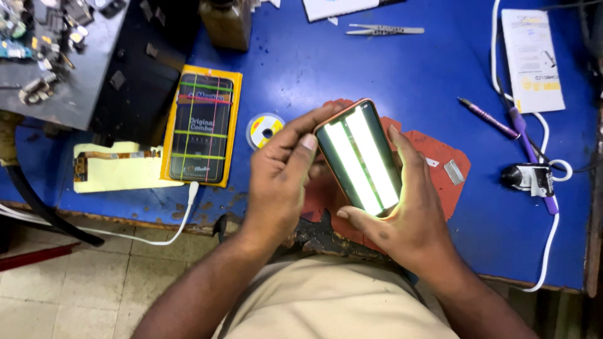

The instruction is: The person tests a smartphone displaying a striped test screen, then works around its edges by hand to separate the frame, positions a replacement display from a yellow combo package onto the phone, presses it into place, and powers the screen on again to check the display.

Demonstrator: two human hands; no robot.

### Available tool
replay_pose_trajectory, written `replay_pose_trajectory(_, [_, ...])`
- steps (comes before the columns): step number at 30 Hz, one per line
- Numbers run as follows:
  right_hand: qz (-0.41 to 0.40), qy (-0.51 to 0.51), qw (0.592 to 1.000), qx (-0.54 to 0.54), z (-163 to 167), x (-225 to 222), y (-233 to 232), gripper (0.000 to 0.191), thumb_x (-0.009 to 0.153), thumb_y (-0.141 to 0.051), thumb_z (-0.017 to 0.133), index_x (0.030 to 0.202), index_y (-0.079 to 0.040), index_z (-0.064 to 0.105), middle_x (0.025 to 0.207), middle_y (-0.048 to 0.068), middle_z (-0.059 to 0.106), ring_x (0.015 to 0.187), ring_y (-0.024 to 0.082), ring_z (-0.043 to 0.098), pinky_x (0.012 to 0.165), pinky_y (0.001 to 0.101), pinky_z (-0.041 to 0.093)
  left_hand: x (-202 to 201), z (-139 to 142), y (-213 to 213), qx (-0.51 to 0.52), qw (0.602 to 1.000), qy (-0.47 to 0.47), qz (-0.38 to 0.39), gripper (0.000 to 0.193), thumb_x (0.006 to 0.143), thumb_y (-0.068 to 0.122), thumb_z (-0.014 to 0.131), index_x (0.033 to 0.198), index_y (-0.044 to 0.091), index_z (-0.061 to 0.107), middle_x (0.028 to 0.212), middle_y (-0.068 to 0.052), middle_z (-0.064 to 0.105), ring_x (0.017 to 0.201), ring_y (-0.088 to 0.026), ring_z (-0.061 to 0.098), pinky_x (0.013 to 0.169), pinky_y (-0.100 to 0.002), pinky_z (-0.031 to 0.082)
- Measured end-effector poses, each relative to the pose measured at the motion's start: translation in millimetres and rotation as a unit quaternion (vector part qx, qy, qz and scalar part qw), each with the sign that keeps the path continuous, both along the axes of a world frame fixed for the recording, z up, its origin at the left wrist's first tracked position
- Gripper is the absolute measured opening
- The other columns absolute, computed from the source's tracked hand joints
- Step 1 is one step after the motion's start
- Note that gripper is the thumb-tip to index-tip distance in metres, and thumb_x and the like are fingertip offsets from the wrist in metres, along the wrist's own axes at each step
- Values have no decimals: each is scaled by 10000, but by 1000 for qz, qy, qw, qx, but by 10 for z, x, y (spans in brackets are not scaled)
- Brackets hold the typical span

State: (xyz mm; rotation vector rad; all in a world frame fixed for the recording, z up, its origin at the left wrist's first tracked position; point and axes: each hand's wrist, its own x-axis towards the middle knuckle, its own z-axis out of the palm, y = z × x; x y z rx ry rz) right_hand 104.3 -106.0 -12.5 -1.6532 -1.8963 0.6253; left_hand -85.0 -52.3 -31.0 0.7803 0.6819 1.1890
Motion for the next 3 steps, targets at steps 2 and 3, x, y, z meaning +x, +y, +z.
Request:
replay_pose_trajectory(2, [-41, -36, 998, -25, 43, 25, 57, 1118, 642, -254, 941, 1517, -83, 266, 1453, 223, 478, 1354, 361, 524, 1116, 463, 450, 27, -26, -67, 3, 1000, -2, -6, 381, 1107, 86, 435, 1465, -2, 533, 1450, -130, 601, 1292, -186, 625, 1069, -363, 590])
replay_pose_trajectory(3, [-61, -53, 996, -38, 60, 45, 97, 1095, 646, -263, 942, 1500, -124, 270, 1440, 206, 491, 1345, 345, 539, 1120, 448, 462, 0, -42, -80, 39, 999, 28, -18, 403, 1122, 97, 451, 1511, 7, 503, 1488, -138, 588, 1326, -210, 618, 1106, -380, 564])
